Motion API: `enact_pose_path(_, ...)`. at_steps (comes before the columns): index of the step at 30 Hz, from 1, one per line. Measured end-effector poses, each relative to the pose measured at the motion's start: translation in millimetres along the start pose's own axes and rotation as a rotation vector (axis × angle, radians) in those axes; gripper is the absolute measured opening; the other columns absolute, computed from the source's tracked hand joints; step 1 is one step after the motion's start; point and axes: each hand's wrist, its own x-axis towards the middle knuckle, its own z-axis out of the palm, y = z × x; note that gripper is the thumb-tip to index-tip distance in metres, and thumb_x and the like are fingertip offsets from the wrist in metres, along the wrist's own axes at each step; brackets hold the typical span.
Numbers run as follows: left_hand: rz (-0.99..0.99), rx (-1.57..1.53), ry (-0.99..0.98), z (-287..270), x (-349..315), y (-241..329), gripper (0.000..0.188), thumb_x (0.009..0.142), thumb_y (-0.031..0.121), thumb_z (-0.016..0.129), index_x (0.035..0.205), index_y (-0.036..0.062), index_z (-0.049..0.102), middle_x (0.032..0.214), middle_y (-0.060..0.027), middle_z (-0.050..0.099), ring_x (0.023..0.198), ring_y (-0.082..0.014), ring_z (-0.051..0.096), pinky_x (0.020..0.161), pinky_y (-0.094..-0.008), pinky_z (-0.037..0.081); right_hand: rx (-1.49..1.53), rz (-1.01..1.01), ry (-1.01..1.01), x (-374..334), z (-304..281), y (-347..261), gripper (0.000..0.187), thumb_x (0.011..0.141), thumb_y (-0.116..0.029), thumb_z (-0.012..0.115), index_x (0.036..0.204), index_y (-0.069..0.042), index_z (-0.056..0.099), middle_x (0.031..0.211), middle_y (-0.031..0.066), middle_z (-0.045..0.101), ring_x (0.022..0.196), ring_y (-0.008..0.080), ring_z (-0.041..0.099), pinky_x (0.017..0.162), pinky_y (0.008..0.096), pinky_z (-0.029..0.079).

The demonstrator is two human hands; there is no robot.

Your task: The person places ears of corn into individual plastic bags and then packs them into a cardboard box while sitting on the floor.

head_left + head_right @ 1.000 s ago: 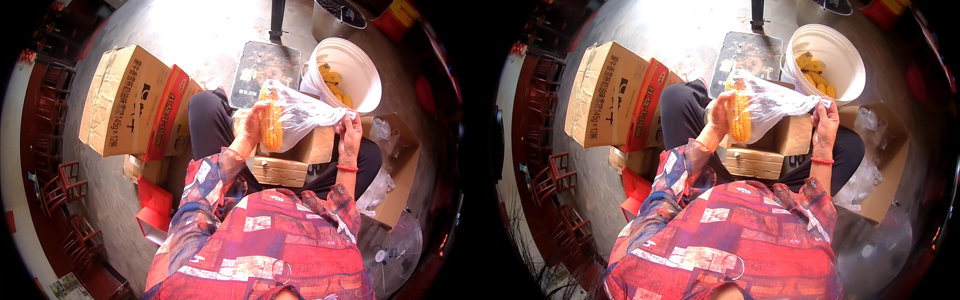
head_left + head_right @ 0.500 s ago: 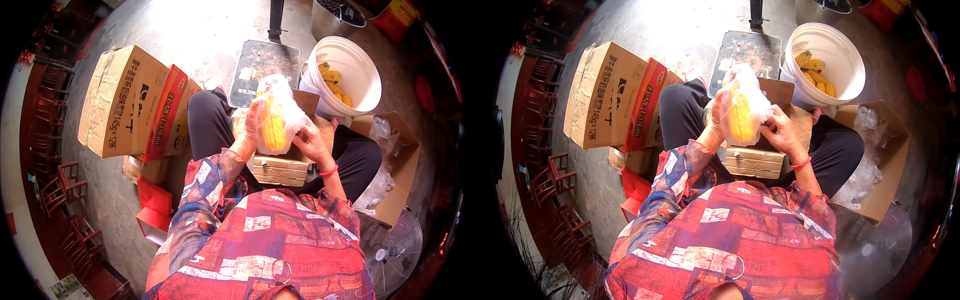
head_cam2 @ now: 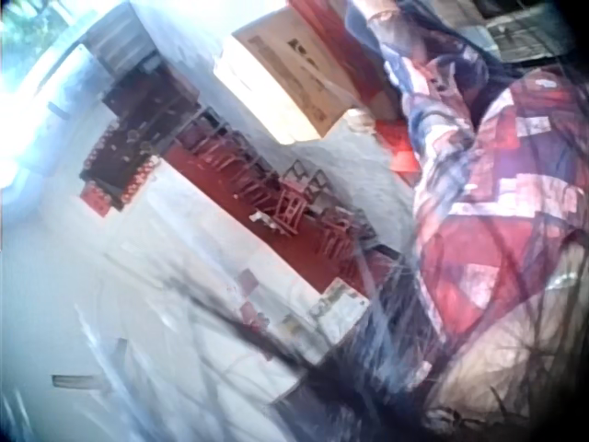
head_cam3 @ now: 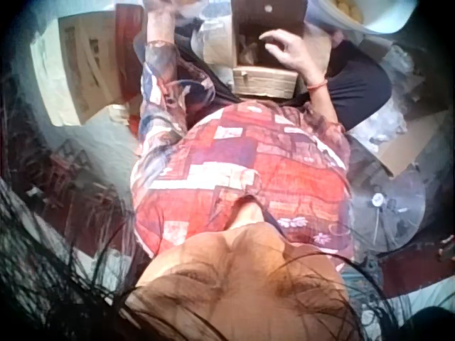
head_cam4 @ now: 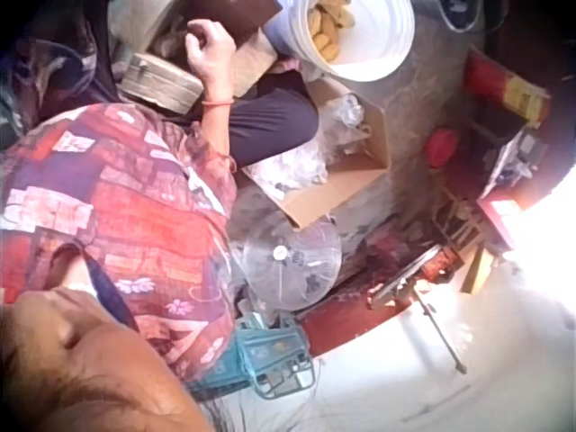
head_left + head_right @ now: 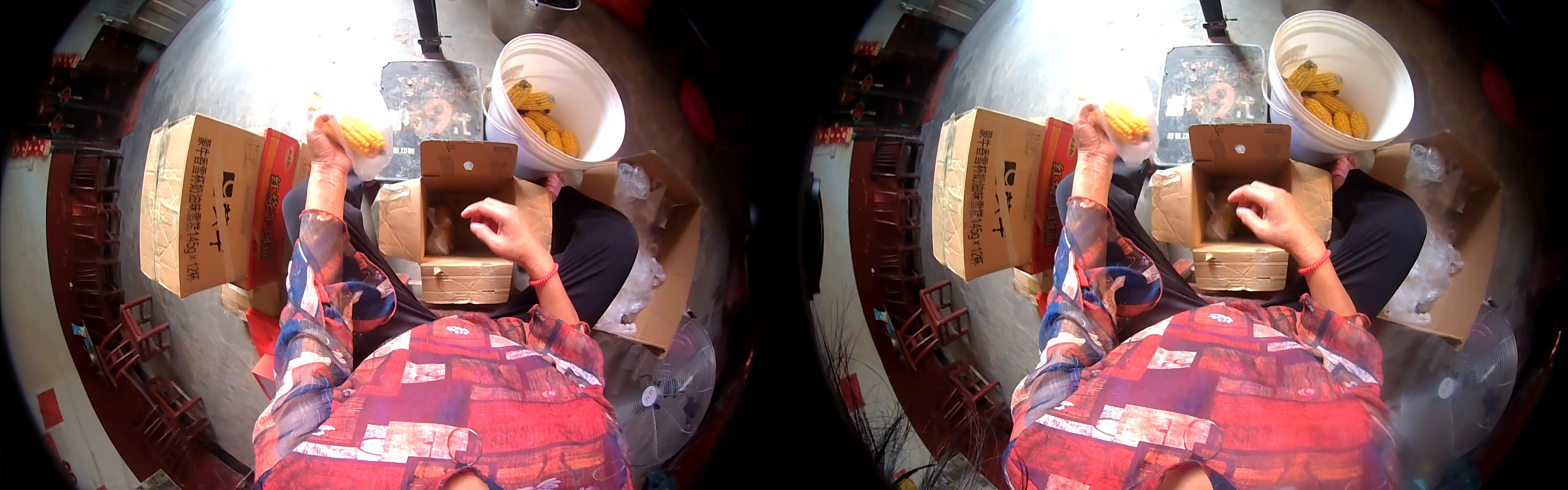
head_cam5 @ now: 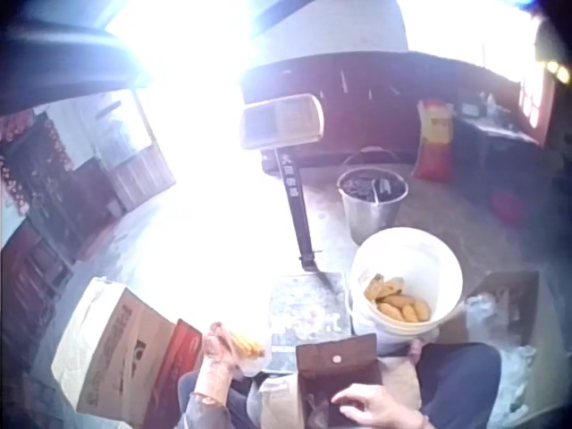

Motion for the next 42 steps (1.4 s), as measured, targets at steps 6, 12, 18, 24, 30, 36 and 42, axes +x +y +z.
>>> enact_pose_path(6, -0.112, 0.538, 0.189, -46.8, 79.7, -38.0, 0.042, 0.070, 0.008, 0.066, 0.109, 0.0025, 0.051, 0.098, -0.0107, 0.059, 0.089, -0.0248, 0.059, 0.077, -0.0376, 0.050, -0.176, -0.039, -0.141, 0.8, 8.0, -2.3, 0.016, 0.074, -0.009, 0.061, 0.089, -0.006, 0.061, 0.078, 0.0105, 0.057, 0.072, 0.0271, 0.058, 0.063, 0.0358, 0.048)
enact_pose_path(12, 0.023, 1.144, 0.094, -103.1, 131.6, -126.7, 0.054, 0.062, 0.006, 0.075, 0.110, 0.0032, 0.051, 0.092, -0.0075, 0.060, 0.079, -0.0186, 0.059, 0.067, -0.0318, 0.049, -0.347, -0.012, -0.208, 1.1, 6.9, 5.6, 0.022, 0.072, -0.012, 0.060, 0.094, -0.008, 0.057, 0.081, 0.0103, 0.056, 0.080, 0.0295, 0.057, 0.070, 0.0403, 0.048)
enact_pose_path(18, 0.038, 1.635, 0.089, -100.8, 151.6, -176.3, 0.078, 0.055, 0.020, 0.080, 0.121, 0.0046, 0.044, 0.106, -0.0155, 0.060, 0.095, -0.0263, 0.059, 0.081, -0.0350, 0.047, -0.328, 0.078, -0.218, 1.2, 2.6, 8.4, 0.028, 0.071, -0.013, 0.062, 0.098, -0.006, 0.057, 0.084, 0.0100, 0.055, 0.082, 0.0287, 0.056, 0.072, 0.0390, 0.046)
enact_pose_path(24, 0.096, 1.766, 0.116, -90.4, 151.3, -188.6, 0.086, 0.054, 0.024, 0.081, 0.127, 0.0066, 0.038, 0.113, -0.0197, 0.056, 0.102, -0.0326, 0.056, 0.089, -0.0384, 0.044, -0.318, 0.095, -0.263, 6.7, 6.4, 8.5, 0.031, 0.071, -0.013, 0.062, 0.101, -0.006, 0.056, 0.087, 0.0092, 0.055, 0.082, 0.0278, 0.055, 0.074, 0.0380, 0.045)
enact_pose_path(30, 0.153, 1.704, 0.222, -78.2, 152.2, -172.0, 0.067, 0.058, 0.035, 0.077, 0.114, 0.0059, 0.054, 0.111, -0.0203, 0.058, 0.102, -0.0318, 0.056, 0.089, -0.0385, 0.044, -0.315, 0.087, -0.247, 6.8, 7.6, 9.4, 0.030, 0.071, -0.014, 0.063, 0.100, -0.007, 0.056, 0.086, 0.0092, 0.055, 0.083, 0.0280, 0.054, 0.074, 0.0384, 0.045)
enact_pose_path(36, 0.304, 1.416, 0.510, -91.5, 151.7, -127.0, 0.054, 0.062, 0.030, 0.070, 0.109, 0.0056, 0.056, 0.099, -0.0198, 0.061, 0.094, -0.0317, 0.059, 0.083, -0.0390, 0.045, -0.336, 0.056, -0.260, 7.3, 10.4, 10.1, 0.031, 0.070, -0.014, 0.063, 0.099, -0.007, 0.056, 0.085, 0.0104, 0.055, 0.082, 0.0294, 0.055, 0.073, 0.0396, 0.046)
enact_pose_path(42, 0.400, 1.337, 0.598, -83.6, 148.7, -109.4, 0.048, 0.069, 0.020, 0.069, 0.112, 0.0045, 0.054, 0.104, -0.0178, 0.059, 0.091, -0.0260, 0.058, 0.080, -0.0354, 0.046, -0.381, 0.001, -0.203, 3.5, 14.7, 16.8, 0.024, 0.067, -0.012, 0.063, 0.090, -0.007, 0.055, 0.077, 0.0114, 0.054, 0.077, 0.0294, 0.057, 0.068, 0.0403, 0.047)
